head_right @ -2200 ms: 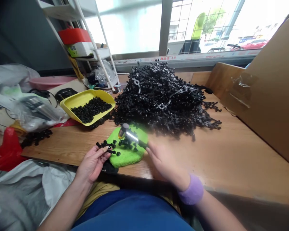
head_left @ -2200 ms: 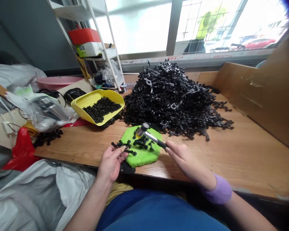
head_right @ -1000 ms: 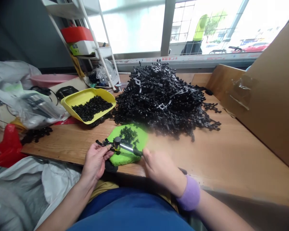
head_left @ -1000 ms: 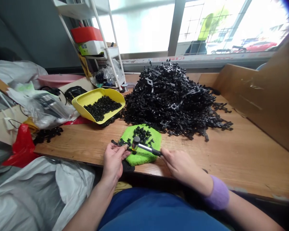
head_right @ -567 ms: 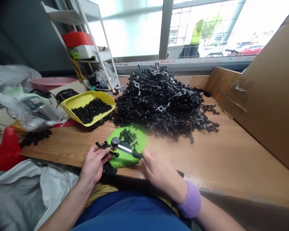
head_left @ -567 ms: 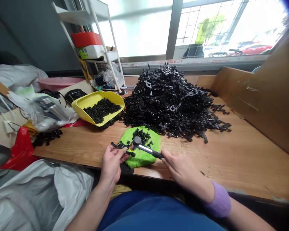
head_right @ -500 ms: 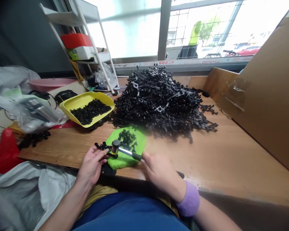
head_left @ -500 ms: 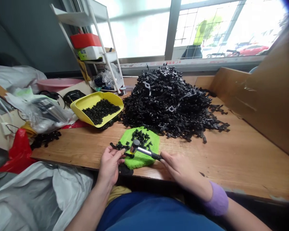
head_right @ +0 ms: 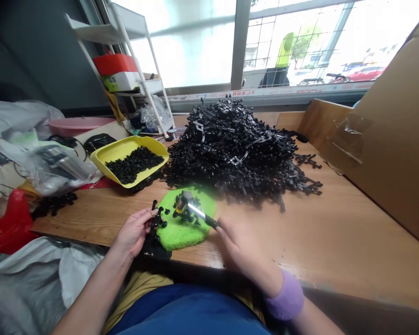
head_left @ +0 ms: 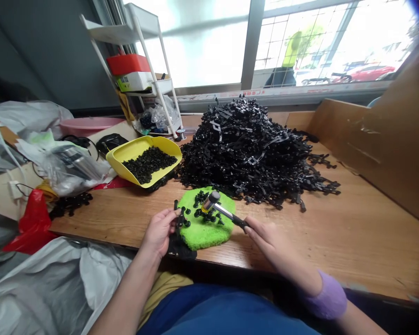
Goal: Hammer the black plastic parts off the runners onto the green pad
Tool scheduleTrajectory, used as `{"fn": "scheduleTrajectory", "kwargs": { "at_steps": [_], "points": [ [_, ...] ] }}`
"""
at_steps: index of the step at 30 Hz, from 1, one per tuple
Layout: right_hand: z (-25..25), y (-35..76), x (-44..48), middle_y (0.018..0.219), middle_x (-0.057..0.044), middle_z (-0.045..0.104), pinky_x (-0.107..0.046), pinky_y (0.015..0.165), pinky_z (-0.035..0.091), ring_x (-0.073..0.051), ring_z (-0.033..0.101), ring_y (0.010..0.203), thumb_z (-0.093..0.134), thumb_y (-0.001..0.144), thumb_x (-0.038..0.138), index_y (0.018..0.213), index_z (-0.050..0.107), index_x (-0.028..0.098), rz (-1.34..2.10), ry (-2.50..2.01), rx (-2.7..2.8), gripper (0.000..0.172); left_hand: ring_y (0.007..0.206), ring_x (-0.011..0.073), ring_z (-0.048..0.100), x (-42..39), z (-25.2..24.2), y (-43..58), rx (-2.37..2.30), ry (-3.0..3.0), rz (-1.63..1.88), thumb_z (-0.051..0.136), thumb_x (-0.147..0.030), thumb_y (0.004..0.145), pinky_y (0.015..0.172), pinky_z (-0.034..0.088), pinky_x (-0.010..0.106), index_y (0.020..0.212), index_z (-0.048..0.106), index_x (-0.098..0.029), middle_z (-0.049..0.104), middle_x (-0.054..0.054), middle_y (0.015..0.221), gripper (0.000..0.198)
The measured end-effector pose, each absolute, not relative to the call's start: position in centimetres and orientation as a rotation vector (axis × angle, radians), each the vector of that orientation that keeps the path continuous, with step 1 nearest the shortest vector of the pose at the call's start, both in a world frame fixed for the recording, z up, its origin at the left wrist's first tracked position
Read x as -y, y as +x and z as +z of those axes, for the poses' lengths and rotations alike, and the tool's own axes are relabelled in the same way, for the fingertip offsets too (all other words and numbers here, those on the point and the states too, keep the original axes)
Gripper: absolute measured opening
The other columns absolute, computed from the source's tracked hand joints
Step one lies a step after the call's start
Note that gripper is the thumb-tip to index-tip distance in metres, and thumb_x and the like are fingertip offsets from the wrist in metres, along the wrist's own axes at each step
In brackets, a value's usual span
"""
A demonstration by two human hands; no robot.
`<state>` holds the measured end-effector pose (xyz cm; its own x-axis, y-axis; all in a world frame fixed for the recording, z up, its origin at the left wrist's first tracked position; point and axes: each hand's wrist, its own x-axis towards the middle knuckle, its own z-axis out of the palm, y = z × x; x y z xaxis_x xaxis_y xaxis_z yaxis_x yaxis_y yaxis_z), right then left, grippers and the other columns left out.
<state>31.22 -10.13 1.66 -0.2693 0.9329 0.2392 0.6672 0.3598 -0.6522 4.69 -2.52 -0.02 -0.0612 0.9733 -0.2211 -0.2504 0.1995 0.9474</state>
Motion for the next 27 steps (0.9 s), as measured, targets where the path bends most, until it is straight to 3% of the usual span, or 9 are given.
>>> {"fn": "scheduleTrajectory", "kwargs": {
  "at_steps": [12, 20, 27],
  "points": [
    [2.4, 30.7, 9.0, 0.081, -0.003, 0.058, -0.027, 0.061, 0.035, -0.018, 0.053, 0.069, 0.031, 0.096, 0.029, 0.088, 0.052, 0.02, 0.528, -1.424, 2.108, 0.025, 0.036, 0.0013, 0.039, 1.4, 0.3, 4.5, -1.267, 1.006, 1.049, 0.07, -0.027, 0.062, 0.032, 0.018, 0.013, 0.064, 0.058, -0.01, 0.052, -0.003, 0.048, 0.021],
    [4.2, 28.9, 6.7, 0.062, 0.001, 0.048, -0.024, 0.053, 0.027, -0.014, 0.045, 0.055, 0.033, 0.095, 0.028, 0.078, 0.043, 0.019, 0.207, -1.508, 2.166, 0.022, 0.033, 0.0018, 0.039, 1.3, 0.5, 4.4, -1.279, 0.99, 1.03, 0.072, -0.029, 0.058, 0.03, 0.017, 0.013, 0.065, 0.057, -0.011, 0.05, -0.004, 0.046, 0.025],
    [3.3, 28.4, 6.1, 0.064, 0.001, 0.047, -0.024, 0.051, 0.023, -0.014, 0.043, 0.055, 0.036, 0.095, 0.026, 0.078, 0.043, 0.019, 0.207, -1.514, 2.251, 0.02, 0.035, 0.0013, 0.039, 1.6, 0.7, 4.3, -1.19, 0.925, 1.053, 0.074, -0.03, 0.056, 0.032, 0.019, 0.012, 0.066, 0.059, -0.01, 0.05, -0.004, 0.049, 0.027]
  ]
}}
